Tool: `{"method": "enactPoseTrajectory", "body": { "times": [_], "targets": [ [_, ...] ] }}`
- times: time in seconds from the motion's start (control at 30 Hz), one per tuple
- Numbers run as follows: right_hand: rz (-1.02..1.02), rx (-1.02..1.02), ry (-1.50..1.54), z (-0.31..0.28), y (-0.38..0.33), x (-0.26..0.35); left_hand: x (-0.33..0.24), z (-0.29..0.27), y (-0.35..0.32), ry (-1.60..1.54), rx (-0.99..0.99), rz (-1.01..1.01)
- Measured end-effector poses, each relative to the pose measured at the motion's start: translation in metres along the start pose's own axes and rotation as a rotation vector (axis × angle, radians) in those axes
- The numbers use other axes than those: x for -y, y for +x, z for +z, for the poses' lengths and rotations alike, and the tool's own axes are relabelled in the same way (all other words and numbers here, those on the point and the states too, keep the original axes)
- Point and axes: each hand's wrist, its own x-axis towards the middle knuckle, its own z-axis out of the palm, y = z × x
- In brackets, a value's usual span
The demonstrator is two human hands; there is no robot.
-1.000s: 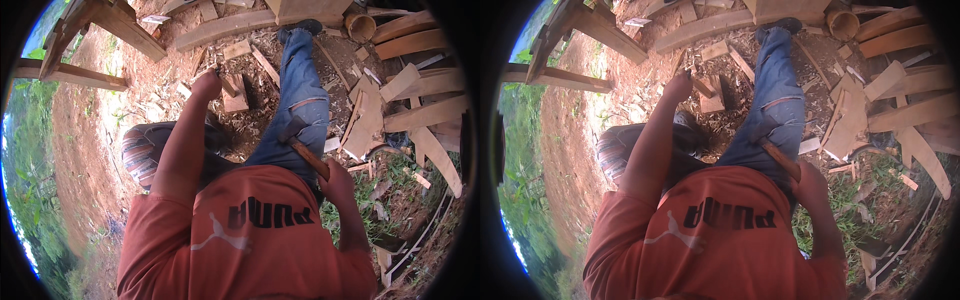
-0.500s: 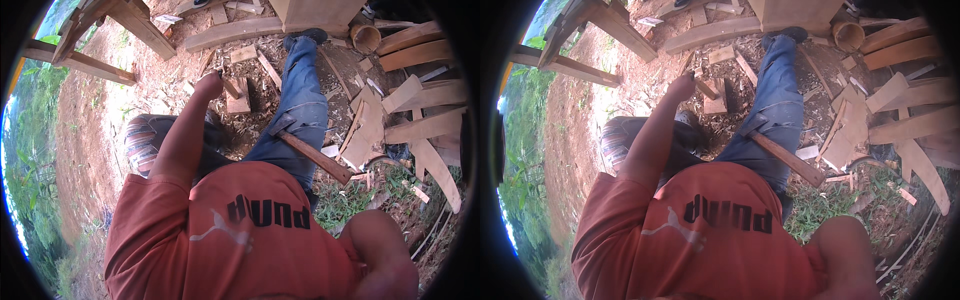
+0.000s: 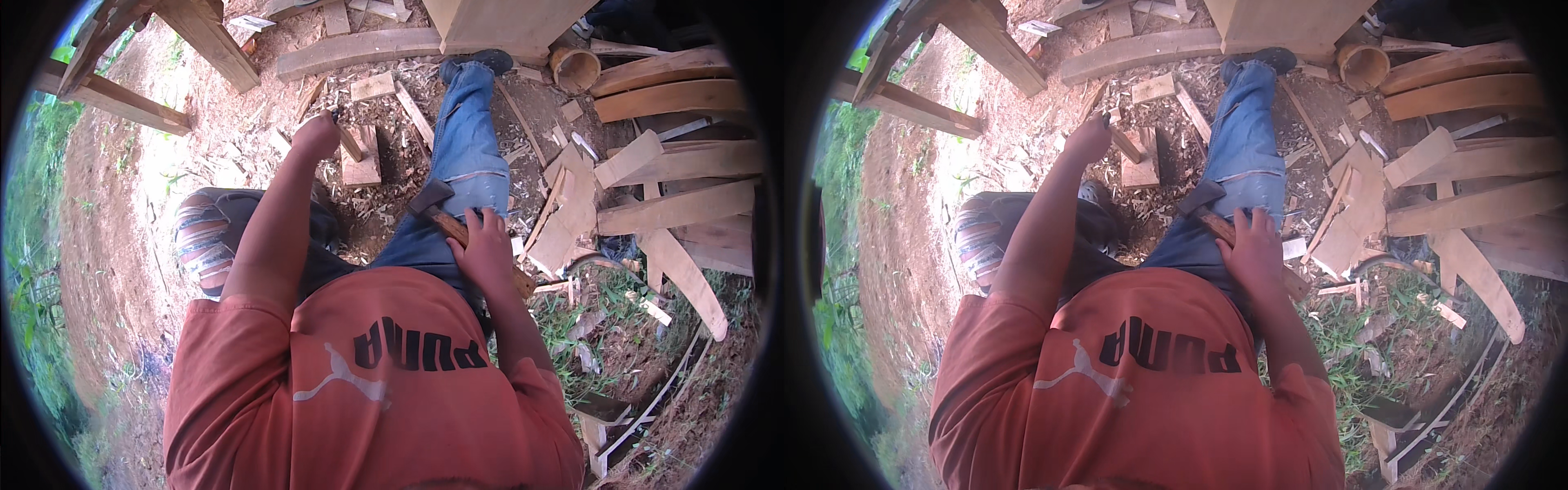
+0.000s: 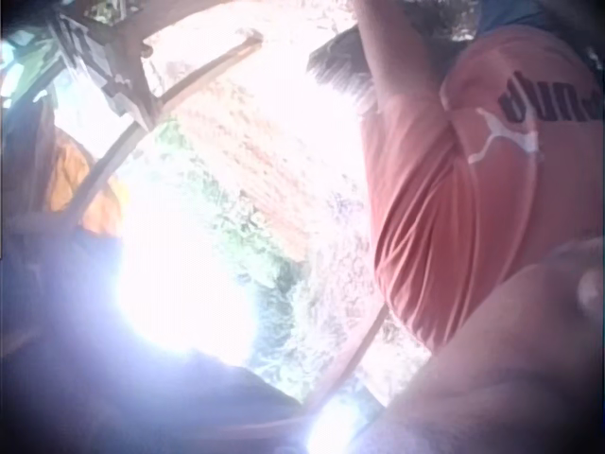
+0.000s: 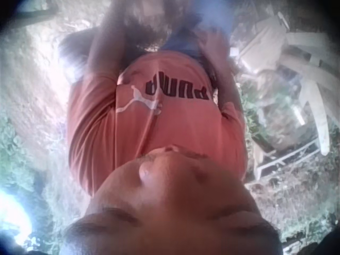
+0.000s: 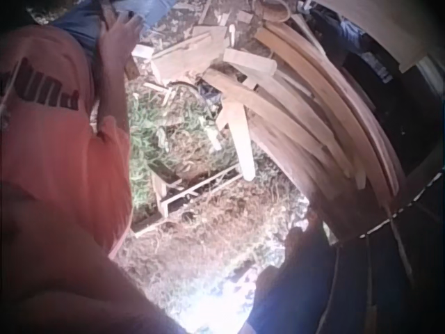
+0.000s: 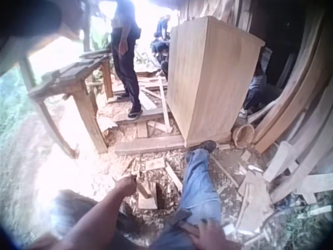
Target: The person kneels on the ground and uses a small axe to repeatedly strike a small piece of wood placed on a larger block. The person holds the wood with the left hand and swings the axe with the right hand to split the wood into smaller pieces.
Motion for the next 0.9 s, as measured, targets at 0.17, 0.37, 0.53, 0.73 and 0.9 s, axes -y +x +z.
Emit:
{"method": "enactPoseTrajectory", "body": {
  "times": [0.17, 0.37, 0.53, 0.73, 0.9],
  "targets": [
    [0.242, 0.170, 0.049, -0.014, -0.026, -0.011, 0.000, 0.003, 0.000, -0.028, -0.023, 0.045],
    [0.335, 0.243, 0.821, -0.015, -0.025, -0.033, -0.001, 0.001, -0.003, -0.025, -0.030, 0.072],
    [0.299, 0.223, 1.461, -0.036, 0.003, 0.004, -0.002, 0.000, 0.000, -0.027, -0.027, 0.066],
    [0.206, 0.274, 1.440, -0.013, 0.098, 0.059, -0.001, 0.001, 0.000, -0.024, -0.053, 0.065],
    [0.086, 0.221, 1.371, 0.035, 0.147, 0.102, 0.003, -0.002, -0.001, -0.014, -0.019, 0.069]
  ]
}}
